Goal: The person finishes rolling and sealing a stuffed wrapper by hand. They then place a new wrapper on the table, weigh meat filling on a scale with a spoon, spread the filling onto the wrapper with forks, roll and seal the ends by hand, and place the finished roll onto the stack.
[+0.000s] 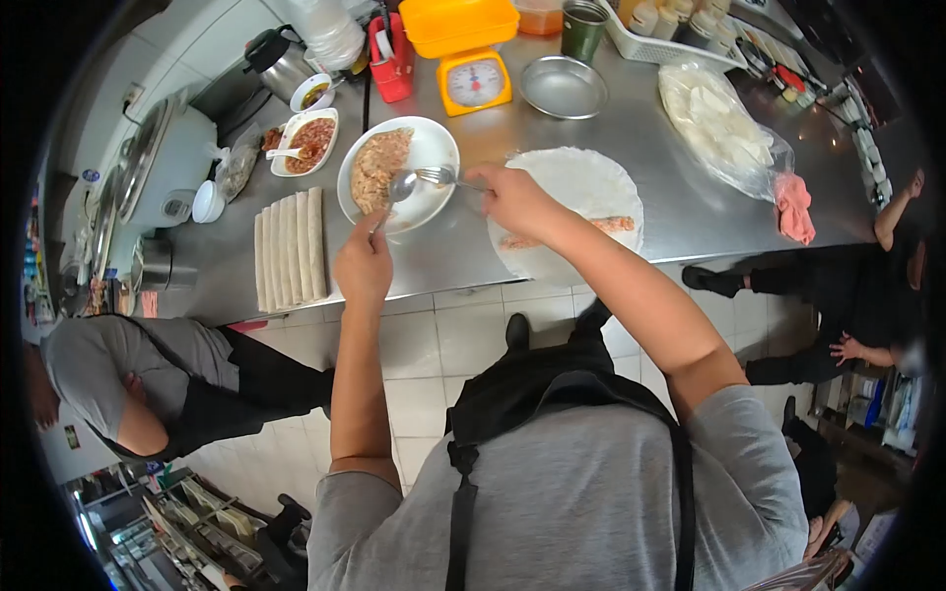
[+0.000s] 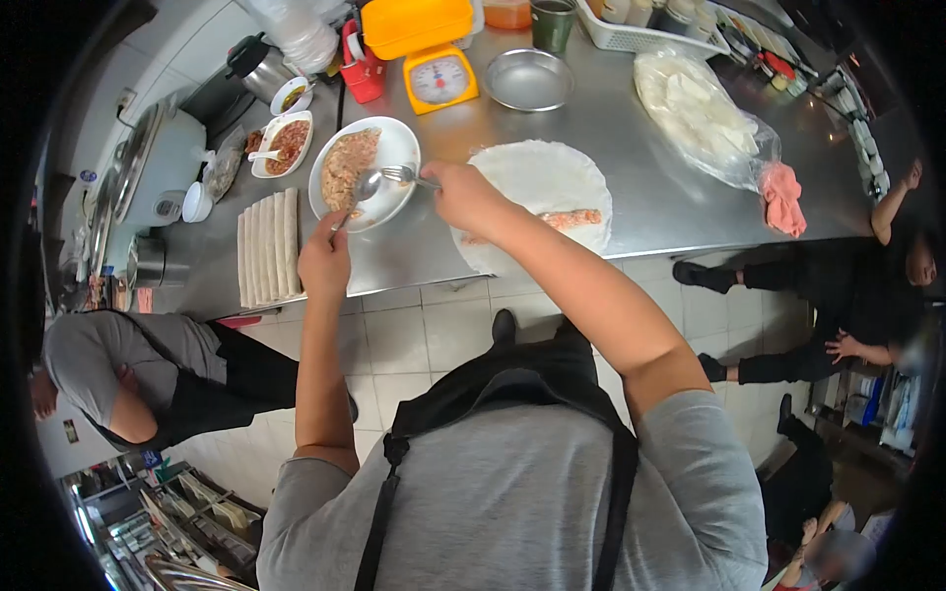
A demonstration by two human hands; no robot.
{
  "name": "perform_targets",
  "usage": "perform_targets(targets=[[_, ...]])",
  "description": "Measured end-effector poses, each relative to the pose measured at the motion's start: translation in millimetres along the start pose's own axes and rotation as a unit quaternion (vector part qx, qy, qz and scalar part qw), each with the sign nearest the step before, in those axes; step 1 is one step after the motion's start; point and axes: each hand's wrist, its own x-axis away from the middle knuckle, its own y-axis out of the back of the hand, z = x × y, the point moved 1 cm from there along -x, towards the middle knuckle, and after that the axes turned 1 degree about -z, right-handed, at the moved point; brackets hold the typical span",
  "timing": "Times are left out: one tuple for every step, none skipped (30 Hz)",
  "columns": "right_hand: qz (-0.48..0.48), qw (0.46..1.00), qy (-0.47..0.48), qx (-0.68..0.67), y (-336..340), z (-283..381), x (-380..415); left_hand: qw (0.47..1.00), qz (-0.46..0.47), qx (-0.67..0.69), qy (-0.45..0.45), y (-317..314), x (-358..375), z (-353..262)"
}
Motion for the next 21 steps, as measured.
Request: perform_targets(targets=[[0.017,1.0,-0.019,-0.002,-7.6,3.0,-14.0,1.0,-0.003,0.001,0.003,-6.5,-1.0,2.7],[0.02,1.0,-0.013,0.003,-13.8,5.3,-25.2,1.0,-0.005,0.001,0.007,-12.6,-1.2,5.5],[0.035,0.998,-0.05,-0.012,-17.7,11.7,-33.5,0.999,0.015,0.013,0.037,-15.7,-1.4,6.1],[0.05,0.994,-0.089,-0.026,-20.7,15.8,-39.2,0.999,0.011,0.016,0.044,-17.3,-1.8,8.2],[0.059,0.994,-0.089,-0.022,-19.8,17.5,-43.8,0.999,-0.017,0.032,0.012,-18.8,0.4,10.1],[0.084,0.987,-0.136,-0.028,-12.4,27.5,-44.7,0.998,-0.042,0.046,-0.019,-20.1,6.0,11.1],[0.107,0.977,-0.182,-0.034,-10.7,30.0,-43.6,0.999,-0.013,0.036,0.022,-9.4,8.1,2.6],[0.111,0.977,-0.178,-0.028,-8.4,27.0,-42.5,0.999,-0.018,0.039,0.027,-5.0,9.1,0.8],[0.084,0.991,-0.092,0.058,-0.1,22.4,-39.9,0.994,-0.097,-0.006,-0.049,1.5,9.5,-2.8],[0.055,0.988,-0.009,0.142,9.2,18.6,-32.6,0.976,-0.17,-0.052,-0.125,7.4,13.5,-7.3],[0.028,0.993,-0.007,0.112,22.2,19.1,-21.3,0.974,-0.176,-0.036,-0.137,9.6,19.1,-13.5],[0.003,0.997,-0.007,0.08,35.4,21.2,-4.9,0.975,-0.176,-0.034,-0.134,7.1,27.3,-20.5],[-0.024,0.997,0.02,0.069,45.9,19.9,12.9,0.977,-0.123,0.015,-0.175,2.1,37.6,-29.3],[-0.05,0.996,0.047,0.056,54.1,15.8,32.2,0.972,-0.069,0.063,-0.214,-4.5,46.0,-38.3],[-0.033,0.997,0.044,0.059,57.0,3.9,53.3,0.972,-0.036,0.097,-0.211,-17.5,53.4,-47.3],[-0.016,0.997,0.039,0.061,56.6,-11.3,75.5,0.97,-0.002,0.131,-0.207,-32.6,62.5,-54.6],[-0.022,0.991,0.102,0.088,55.0,-24.5,97.3,0.971,0.004,0.128,-0.203,-45.3,67.8,-59.8],[-0.029,0.979,0.164,0.114,52.6,-35.6,116.6,0.975,0.009,0.135,-0.178,-58.5,68.0,-63.9],[-0.027,0.98,0.162,0.11,51.7,-44.9,131.3,0.978,0.012,0.142,-0.154,-67.4,66.1,-67.3],[-0.02,0.977,0.165,0.133,52.2,-54.1,144.0,0.978,0.015,0.14,-0.152,-73.9,64.8,-69.8],[-0.014,0.973,0.169,0.157,53.9,-57.6,152.3,0.978,0.016,0.142,-0.149,-79.1,62.7,-73.8]])
